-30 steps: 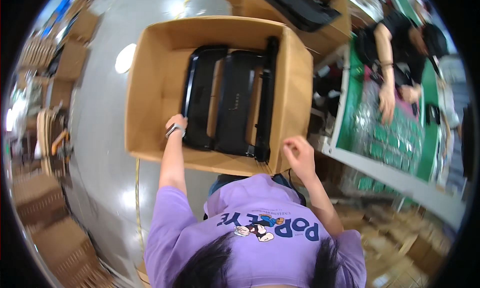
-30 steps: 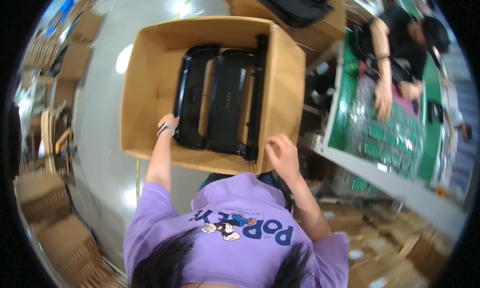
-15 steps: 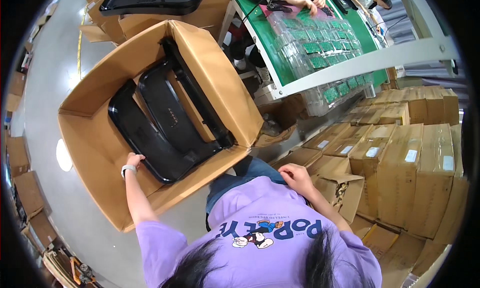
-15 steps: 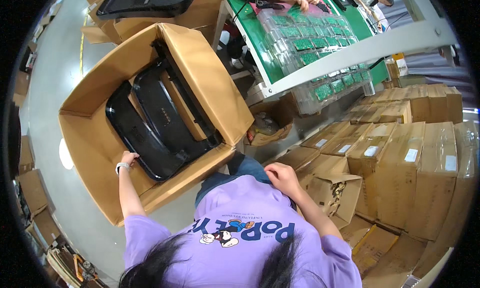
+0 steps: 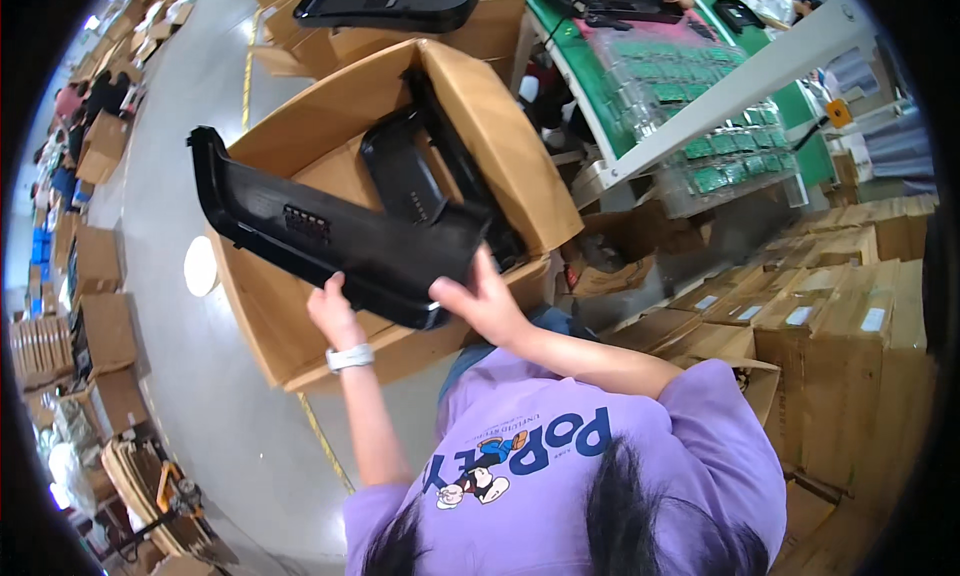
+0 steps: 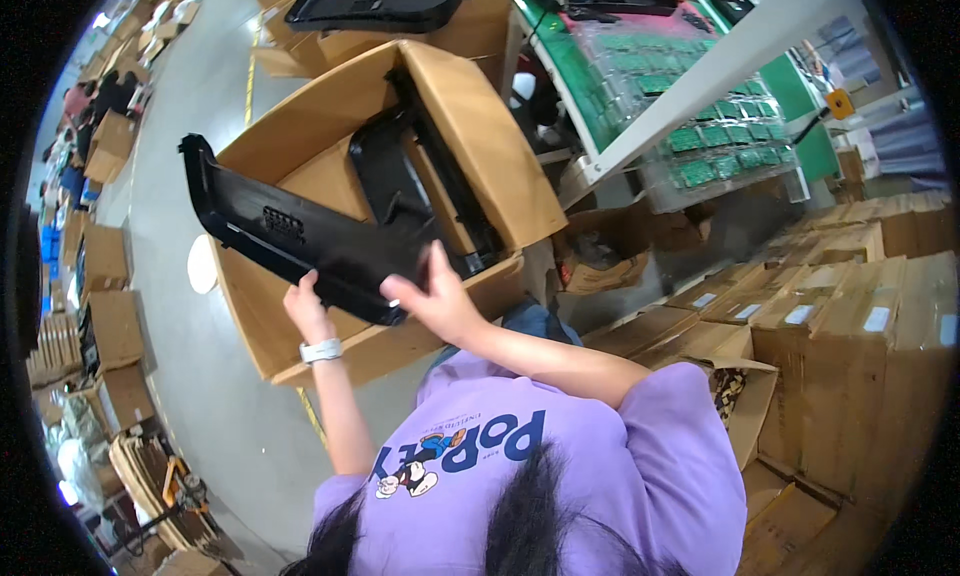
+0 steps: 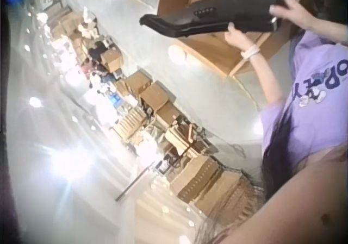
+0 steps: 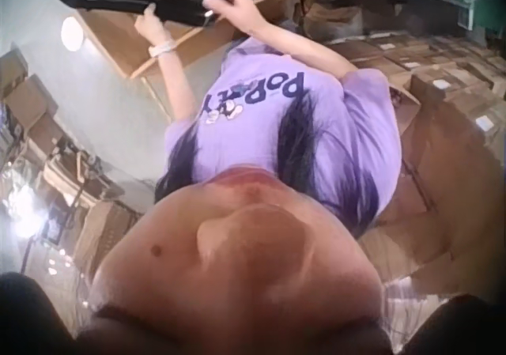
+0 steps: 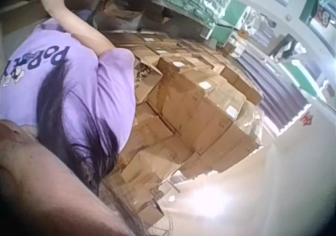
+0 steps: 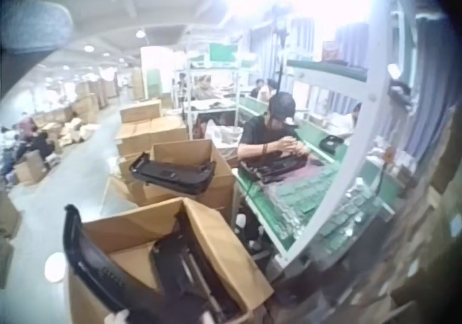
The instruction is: Assembling small buttons into plastic housings and packing them into cardboard boxes on a factory floor.
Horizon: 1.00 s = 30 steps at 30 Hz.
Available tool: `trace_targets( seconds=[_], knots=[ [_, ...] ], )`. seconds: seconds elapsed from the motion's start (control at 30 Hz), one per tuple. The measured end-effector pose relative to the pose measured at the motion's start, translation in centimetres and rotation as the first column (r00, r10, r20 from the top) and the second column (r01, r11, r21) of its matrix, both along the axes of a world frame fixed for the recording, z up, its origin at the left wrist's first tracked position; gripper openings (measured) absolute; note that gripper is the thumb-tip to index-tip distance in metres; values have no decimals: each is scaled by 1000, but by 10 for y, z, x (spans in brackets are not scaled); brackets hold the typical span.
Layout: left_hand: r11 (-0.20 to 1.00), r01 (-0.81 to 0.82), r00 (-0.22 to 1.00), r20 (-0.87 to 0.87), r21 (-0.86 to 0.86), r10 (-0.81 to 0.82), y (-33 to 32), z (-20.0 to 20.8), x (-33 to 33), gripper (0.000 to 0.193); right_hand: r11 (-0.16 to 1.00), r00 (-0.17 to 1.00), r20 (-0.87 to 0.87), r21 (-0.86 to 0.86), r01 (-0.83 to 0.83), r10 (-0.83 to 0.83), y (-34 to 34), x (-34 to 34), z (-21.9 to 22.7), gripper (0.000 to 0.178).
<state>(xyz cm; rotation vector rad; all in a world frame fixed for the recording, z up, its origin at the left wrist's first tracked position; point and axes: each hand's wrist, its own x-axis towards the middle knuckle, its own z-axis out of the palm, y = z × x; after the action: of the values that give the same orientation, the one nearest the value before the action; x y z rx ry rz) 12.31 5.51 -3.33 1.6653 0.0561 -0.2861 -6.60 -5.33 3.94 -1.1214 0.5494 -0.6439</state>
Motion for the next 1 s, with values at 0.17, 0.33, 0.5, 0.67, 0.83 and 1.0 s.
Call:
trace_targets(
  seconds=[0.17,0.33,0.5,0.67,0.83,1.0],
  knots=[
    [971,130,943,-278,-200,-183,-17,71,-114,31,879,891,-111,149,454,-441,-54,-37,-23,44],
    [679,270,175,-659,-682,-732,-6,61,-176,33,927,969,-228,335,168,-94,-133,-106,-41,41],
    [524,663,258,-495,-534,-830,-35,45,-205,21,984,920,-375,87,155,-112,-200,-136,-97,36],
    [597,800,600,-130,64,-789,-56,0,-201,14,947,806,-548,-317,48,-224,-212,-119,-99,49],
    [348,247,191,307,904,-932,-69,18,-240,37,854,648,-639,-520,33,-414,-199,-133,-105,43],
    [178,25,21,178,984,-984,-81,18,-217,25,853,635,-614,-503,142,-468,-202,-153,-100,42]
  ],
)
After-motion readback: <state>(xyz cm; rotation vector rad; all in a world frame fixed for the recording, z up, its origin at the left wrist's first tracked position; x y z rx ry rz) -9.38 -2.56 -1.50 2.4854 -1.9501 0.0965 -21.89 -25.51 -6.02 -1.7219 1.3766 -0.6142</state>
